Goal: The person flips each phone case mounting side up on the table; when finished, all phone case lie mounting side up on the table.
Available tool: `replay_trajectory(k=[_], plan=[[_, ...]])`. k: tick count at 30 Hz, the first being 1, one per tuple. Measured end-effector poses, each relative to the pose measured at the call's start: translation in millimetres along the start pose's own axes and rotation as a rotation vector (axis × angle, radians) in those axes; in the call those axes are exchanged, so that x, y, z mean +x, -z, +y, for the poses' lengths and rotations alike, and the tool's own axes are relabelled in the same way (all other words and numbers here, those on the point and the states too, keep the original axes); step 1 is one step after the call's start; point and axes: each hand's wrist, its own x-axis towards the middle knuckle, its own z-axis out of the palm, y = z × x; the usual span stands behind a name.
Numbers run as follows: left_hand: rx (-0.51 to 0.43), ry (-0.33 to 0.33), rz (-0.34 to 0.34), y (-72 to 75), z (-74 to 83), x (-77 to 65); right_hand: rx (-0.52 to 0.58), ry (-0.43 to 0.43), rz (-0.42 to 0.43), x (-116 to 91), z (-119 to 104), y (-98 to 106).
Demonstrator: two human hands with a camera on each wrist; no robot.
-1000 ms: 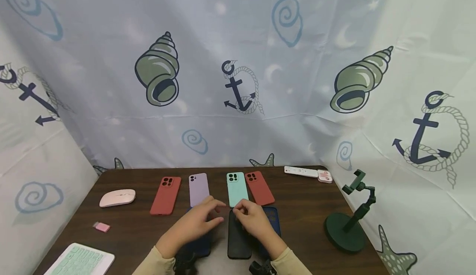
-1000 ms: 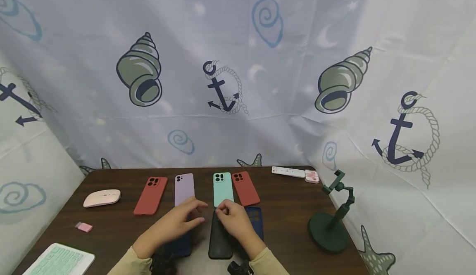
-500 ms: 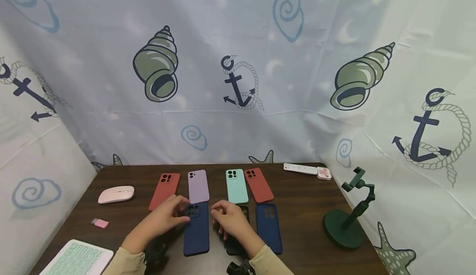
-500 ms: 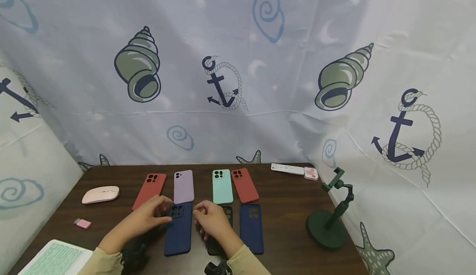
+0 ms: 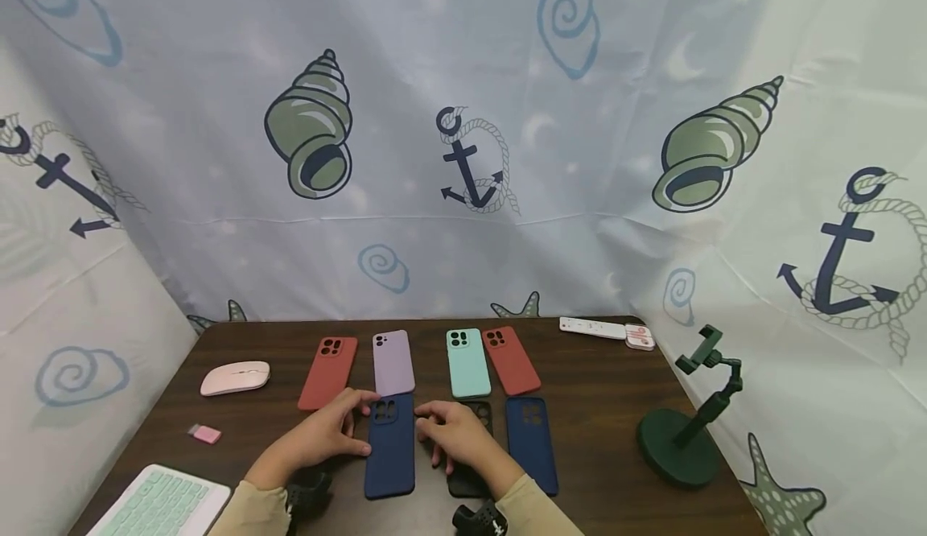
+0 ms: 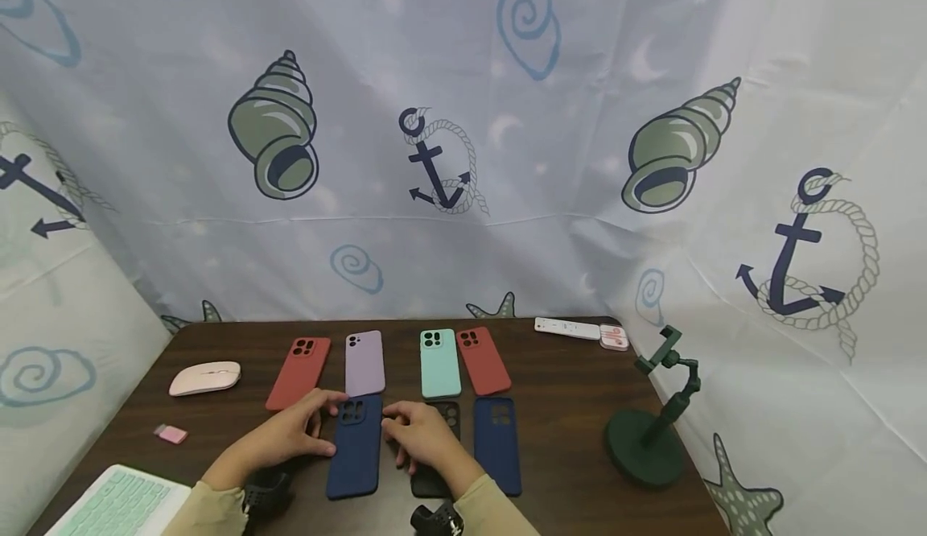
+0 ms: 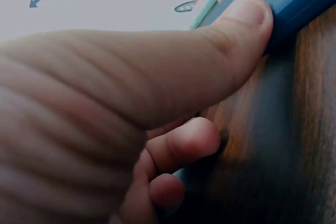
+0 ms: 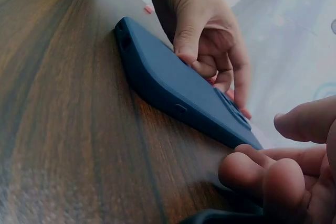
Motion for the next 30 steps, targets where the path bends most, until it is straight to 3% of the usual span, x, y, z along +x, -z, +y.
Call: replay_trajectory(k=[15, 23, 30], plan=[[-0.021, 0.019, 0.006, 2.4, 2.1, 0.9, 0.021, 0.017, -0.028, 5.3, 6.0, 3.4], [-0.023, -0.001, -0.01, -1.3, 0.8, -5.4, 0.127, 0.013, -0.075, 0.9, 10.0, 2.0], [-0.015, 0.009, -0.008, 0.9, 5.8, -0.9, 0.197, 0.055, -0.1, 1.2, 9.3, 7.7]])
